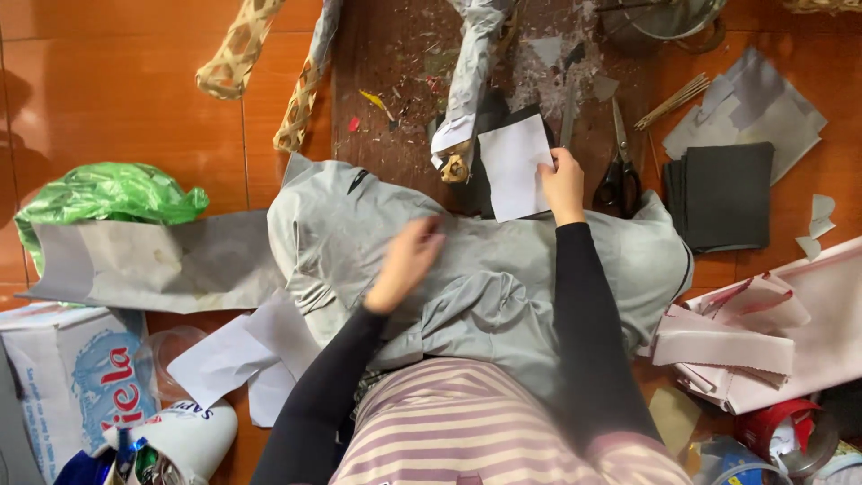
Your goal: Decorating paper animal figures by gluing colored paper strips onto a frame.
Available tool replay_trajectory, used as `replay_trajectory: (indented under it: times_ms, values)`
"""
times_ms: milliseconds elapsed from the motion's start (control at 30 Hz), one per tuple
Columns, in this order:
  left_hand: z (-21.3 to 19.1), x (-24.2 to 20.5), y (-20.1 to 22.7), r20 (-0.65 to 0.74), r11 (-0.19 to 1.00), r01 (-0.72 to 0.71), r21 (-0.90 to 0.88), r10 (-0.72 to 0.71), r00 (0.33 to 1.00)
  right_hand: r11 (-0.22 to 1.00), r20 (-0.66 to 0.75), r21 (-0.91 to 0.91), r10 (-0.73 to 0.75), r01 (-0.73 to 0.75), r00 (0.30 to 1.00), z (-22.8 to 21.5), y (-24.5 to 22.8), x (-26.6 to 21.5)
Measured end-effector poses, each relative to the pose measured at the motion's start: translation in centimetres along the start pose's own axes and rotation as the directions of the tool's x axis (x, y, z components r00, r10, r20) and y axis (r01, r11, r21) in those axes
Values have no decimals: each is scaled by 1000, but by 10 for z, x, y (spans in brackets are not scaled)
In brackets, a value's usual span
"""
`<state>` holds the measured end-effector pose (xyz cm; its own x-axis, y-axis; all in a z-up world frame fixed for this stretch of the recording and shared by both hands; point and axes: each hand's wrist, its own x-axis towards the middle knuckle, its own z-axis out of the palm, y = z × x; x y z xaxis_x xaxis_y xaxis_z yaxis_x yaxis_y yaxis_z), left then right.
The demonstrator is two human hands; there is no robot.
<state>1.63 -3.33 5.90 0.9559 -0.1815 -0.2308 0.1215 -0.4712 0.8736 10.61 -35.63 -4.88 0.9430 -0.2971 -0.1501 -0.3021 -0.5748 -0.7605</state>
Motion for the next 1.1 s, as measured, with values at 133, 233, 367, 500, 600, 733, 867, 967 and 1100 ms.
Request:
replay_trajectory:
  times_ms: [133, 233, 367, 500, 600, 733, 867, 967, 1100]
  values:
    - [126, 85, -101, 61, 958, 105, -266, -92, 994, 997, -54, -23, -78, 77, 996, 8, 20, 4]
    - [154, 114, -97, -116, 985, 163, 61, -155, 981, 998, -106, -24, -52, 49, 993, 11, 17, 3]
    - [168, 130, -87, -86, 883, 333, -332, -380, 921, 994, -96, -72, -89, 82, 991, 12, 13, 3]
    - [176, 139, -74, -196, 914, 213, -344, -292, 936, 991, -87, -97, -103, 94, 991, 10, 4, 3]
    - [188, 144, -74, -113, 927, 332, -175, -354, 929, 986, -99, -140, -107, 93, 989, 10, 8, 5]
    - [175, 140, -43, 24, 884, 412, -223, -417, 909, 984, -76, -152, -105, 93, 992, 8, 3, 7]
    - [211, 149, -66, -29, 817, 403, -413, -454, 891, 990, -31, -138, -3, -1, 1000, -4, -8, 2]
    - [231, 147, -70, 61, 642, 326, -694, -398, 915, 987, -10, -158, -13, 11, 1000, -37, -30, -17]
    - [181, 114, -11, 432, 492, 524, -695, -296, 852, 998, -237, 37, 55, -47, 970, -90, -67, -74]
